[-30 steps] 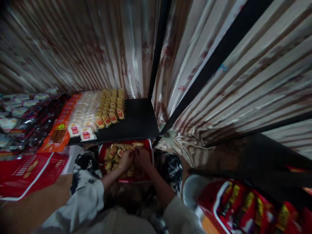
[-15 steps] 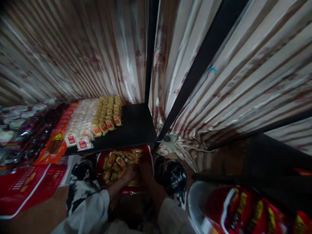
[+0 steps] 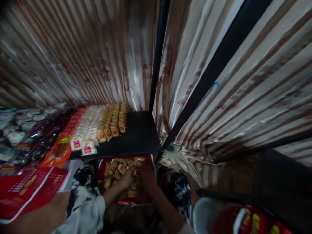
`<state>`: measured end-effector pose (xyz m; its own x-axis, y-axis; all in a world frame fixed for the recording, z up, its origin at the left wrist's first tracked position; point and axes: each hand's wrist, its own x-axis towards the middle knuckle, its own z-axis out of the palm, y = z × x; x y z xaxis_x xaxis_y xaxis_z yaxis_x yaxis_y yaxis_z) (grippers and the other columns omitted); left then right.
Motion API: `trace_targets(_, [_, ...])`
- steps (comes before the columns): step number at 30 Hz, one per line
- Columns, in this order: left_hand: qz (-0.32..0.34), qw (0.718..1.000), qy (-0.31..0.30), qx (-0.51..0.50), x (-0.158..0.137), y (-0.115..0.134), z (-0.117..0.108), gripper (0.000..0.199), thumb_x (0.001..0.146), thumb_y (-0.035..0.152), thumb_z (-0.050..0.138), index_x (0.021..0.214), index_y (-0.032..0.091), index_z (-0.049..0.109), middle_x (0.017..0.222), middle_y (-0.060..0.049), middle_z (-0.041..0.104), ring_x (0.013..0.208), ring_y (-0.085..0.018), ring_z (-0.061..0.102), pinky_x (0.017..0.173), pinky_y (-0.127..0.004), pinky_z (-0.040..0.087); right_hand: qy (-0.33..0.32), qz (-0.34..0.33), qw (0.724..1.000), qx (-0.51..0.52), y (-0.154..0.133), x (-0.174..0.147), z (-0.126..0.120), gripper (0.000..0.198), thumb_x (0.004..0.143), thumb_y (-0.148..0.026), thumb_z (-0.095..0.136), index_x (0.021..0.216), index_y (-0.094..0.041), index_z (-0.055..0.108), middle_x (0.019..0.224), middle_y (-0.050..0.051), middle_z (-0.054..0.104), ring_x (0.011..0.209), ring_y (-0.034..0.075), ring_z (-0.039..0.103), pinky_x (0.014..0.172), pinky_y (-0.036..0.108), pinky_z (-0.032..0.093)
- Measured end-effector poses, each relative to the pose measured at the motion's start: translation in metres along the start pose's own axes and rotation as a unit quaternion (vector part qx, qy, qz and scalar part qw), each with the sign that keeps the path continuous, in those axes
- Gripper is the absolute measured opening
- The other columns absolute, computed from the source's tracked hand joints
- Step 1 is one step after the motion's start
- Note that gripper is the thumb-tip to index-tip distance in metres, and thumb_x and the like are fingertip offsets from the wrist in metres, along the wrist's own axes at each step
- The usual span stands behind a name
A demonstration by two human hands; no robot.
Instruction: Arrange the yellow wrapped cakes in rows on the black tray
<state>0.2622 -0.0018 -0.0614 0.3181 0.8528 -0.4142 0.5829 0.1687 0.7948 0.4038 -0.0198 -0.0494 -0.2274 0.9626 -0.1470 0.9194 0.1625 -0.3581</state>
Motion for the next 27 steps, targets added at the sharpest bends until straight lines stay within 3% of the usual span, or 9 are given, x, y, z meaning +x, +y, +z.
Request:
trace_targets(6, [0.035, 0.994, -0.017, -0.105, -0.008, 0.003, -0.004, 0.042, 0.064, 0.008, 0.059, 0.106, 0.016, 0.064, 0.11, -0.008, 0.067, 0.105, -0.023, 0.059, 0.097, -0.037, 0.043, 0.024, -0.105, 0.994, -0.008, 0.003, -0.015, -0.028, 0.031, 0.078, -0.008, 0.054, 0.106, -0.018, 0.065, 0.109, 0.009, 0.066, 0.101, 0.024, 0.059, 0.092, 0.038, 0.048])
trace_targets(12, [0.062, 0.983, 0.037, -0.168, -0.025, 0.024, -0.025, 0.033, 0.068, 0.021, 0.065, 0.101, 0.018, 0.061, 0.102, -0.006, 0.067, 0.095, -0.02, 0.06, 0.089, -0.033, 0.046, 0.158, -0.138, 0.976, 0.061, 0.001, -0.024, -0.053, 0.037, 0.084, -0.013, 0.048, 0.12, -0.016, 0.056, 0.123, 0.011, 0.059, 0.115, 0.023, 0.052, 0.098, 0.04, 0.046])
trace_targets(15, [0.08, 0.968, 0.062, -0.23, -0.03, 0.037, -0.034, 0.032, 0.07, 0.03, 0.066, 0.099, 0.018, 0.058, 0.099, -0.006, 0.066, 0.092, -0.018, 0.06, 0.084, -0.03, 0.047, 0.236, -0.093, 0.959, 0.129, -0.003, -0.02, -0.063, 0.039, 0.087, -0.021, 0.045, 0.125, -0.019, 0.053, 0.128, 0.012, 0.055, 0.12, 0.025, 0.049, 0.101, 0.046, 0.043])
trace_targets(18, [0.09, 0.953, 0.096, -0.272, -0.029, 0.046, -0.037, 0.033, 0.07, 0.03, 0.066, 0.099, 0.019, 0.056, 0.096, -0.004, 0.065, 0.086, -0.016, 0.06, 0.079, -0.028, 0.048, 0.25, 0.003, 0.933, 0.258, -0.008, -0.011, -0.066, 0.047, 0.085, -0.028, 0.048, 0.131, -0.019, 0.047, 0.122, 0.013, 0.059, 0.108, 0.024, 0.059, 0.091, 0.044, 0.051])
trace_targets(21, [0.086, 0.947, 0.131, -0.281, -0.023, 0.054, -0.036, 0.032, 0.069, 0.029, 0.066, 0.097, 0.019, 0.055, 0.092, -0.003, 0.064, 0.082, -0.015, 0.06, 0.077, -0.027, 0.048, 0.222, 0.091, 0.875, 0.421, -0.015, 0.002, -0.062, 0.05, 0.081, -0.034, 0.052, 0.128, -0.018, 0.047, 0.102, 0.009, 0.068, 0.087, 0.02, 0.067, 0.079, 0.037, 0.056])
trace_targets(23, [0.083, 0.943, 0.146, -0.287, -0.018, 0.06, -0.036, 0.03, 0.07, 0.029, 0.065, 0.096, 0.019, 0.054, 0.091, -0.003, 0.064, 0.08, -0.014, 0.06, 0.076, -0.027, 0.048, 0.211, 0.114, 0.839, 0.488, -0.019, 0.01, -0.058, 0.045, 0.079, -0.037, 0.054, 0.121, -0.018, 0.052, 0.094, 0.008, 0.071, 0.083, 0.02, 0.068, 0.077, 0.036, 0.056])
trace_targets(25, [0.084, 0.944, 0.157, -0.278, -0.013, 0.066, -0.035, 0.028, 0.072, 0.028, 0.063, 0.097, 0.019, 0.053, 0.091, -0.003, 0.064, 0.08, -0.014, 0.06, 0.077, -0.026, 0.048, 0.207, 0.122, 0.837, 0.492, -0.022, 0.019, -0.054, 0.039, 0.079, -0.037, 0.054, 0.114, -0.019, 0.056, 0.091, 0.007, 0.072, 0.082, 0.02, 0.069, 0.075, 0.034, 0.056])
trace_targets(27, [0.078, 0.951, 0.166, -0.248, -0.005, 0.073, -0.036, 0.026, 0.074, 0.025, 0.06, 0.098, 0.019, 0.053, 0.093, -0.003, 0.064, 0.082, -0.014, 0.06, 0.078, -0.026, 0.048, 0.205, 0.13, 0.856, 0.456, -0.023, 0.028, -0.053, 0.034, 0.079, -0.036, 0.054, 0.109, -0.022, 0.058, 0.088, 0.005, 0.072, 0.081, 0.02, 0.069, 0.072, 0.031, 0.056])
